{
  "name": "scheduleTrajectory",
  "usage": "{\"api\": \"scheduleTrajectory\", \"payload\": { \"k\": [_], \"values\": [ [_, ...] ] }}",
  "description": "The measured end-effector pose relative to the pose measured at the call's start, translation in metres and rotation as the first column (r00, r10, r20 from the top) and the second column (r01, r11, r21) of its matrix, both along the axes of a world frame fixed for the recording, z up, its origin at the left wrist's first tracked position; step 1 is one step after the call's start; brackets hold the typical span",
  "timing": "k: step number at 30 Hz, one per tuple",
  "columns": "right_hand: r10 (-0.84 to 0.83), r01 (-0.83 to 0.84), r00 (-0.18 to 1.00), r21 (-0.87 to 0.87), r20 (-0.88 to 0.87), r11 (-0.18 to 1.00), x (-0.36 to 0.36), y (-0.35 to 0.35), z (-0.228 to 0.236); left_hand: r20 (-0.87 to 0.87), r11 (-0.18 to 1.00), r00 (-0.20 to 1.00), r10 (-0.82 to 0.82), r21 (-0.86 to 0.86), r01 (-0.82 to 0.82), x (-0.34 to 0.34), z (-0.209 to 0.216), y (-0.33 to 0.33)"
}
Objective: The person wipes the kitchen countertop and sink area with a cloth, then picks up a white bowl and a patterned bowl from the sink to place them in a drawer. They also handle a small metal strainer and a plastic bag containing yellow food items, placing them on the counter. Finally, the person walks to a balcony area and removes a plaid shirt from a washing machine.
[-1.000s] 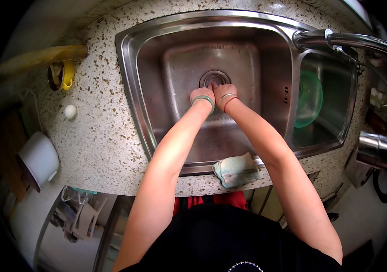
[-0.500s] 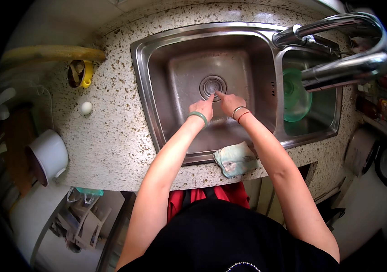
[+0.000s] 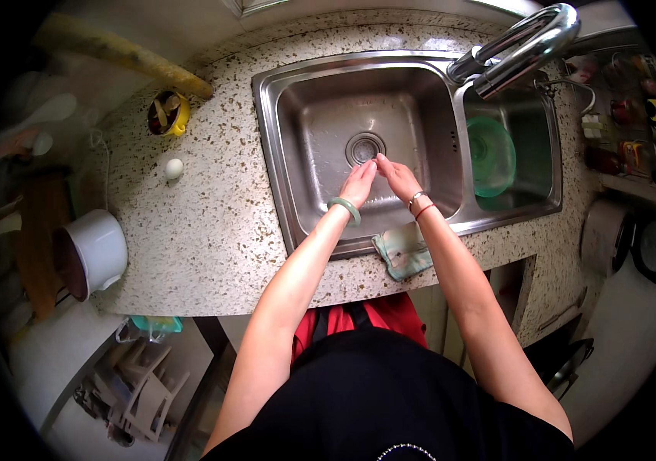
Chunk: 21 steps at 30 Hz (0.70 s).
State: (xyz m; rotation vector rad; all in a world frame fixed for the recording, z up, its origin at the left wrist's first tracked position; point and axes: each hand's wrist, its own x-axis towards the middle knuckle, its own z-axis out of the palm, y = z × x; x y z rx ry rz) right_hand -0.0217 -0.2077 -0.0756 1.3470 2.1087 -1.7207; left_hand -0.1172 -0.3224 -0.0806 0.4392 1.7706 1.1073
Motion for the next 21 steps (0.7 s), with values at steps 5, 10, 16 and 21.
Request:
{"api": "scheduleTrajectory", "payload": {
  "k": [5, 10, 16, 21],
  "values": [
    [0.236, -0.238, 0.97, 0.459, 0.062, 0.856, 0.03, -0.041, 0.086, -0.164, 0.978, 0.967, -0.197, 0.038, 0.206, 0.01, 0.057, -0.041],
    [0.238, -0.258, 0.958, 0.835, 0.157, 0.486, 0.093, -0.107, 0.088, -0.735, 0.822, 0.533, -0.419, -0.058, 0.567, 0.067, 0.072, -0.087],
    [0.053, -0.134, 0.991, 0.914, 0.123, 0.384, 0.089, -0.164, 0.064, -0.82, 0.83, 0.396, -0.413, -0.159, 0.535, 0.082, 0.062, -0.118],
    [-0.002, -0.195, 0.978, 0.909, 0.211, 0.367, 0.058, -0.213, 0.055, -0.835, 0.786, 0.169, -0.524, -0.398, 0.473, 0.057, 0.08, -0.164]
  ]
}}
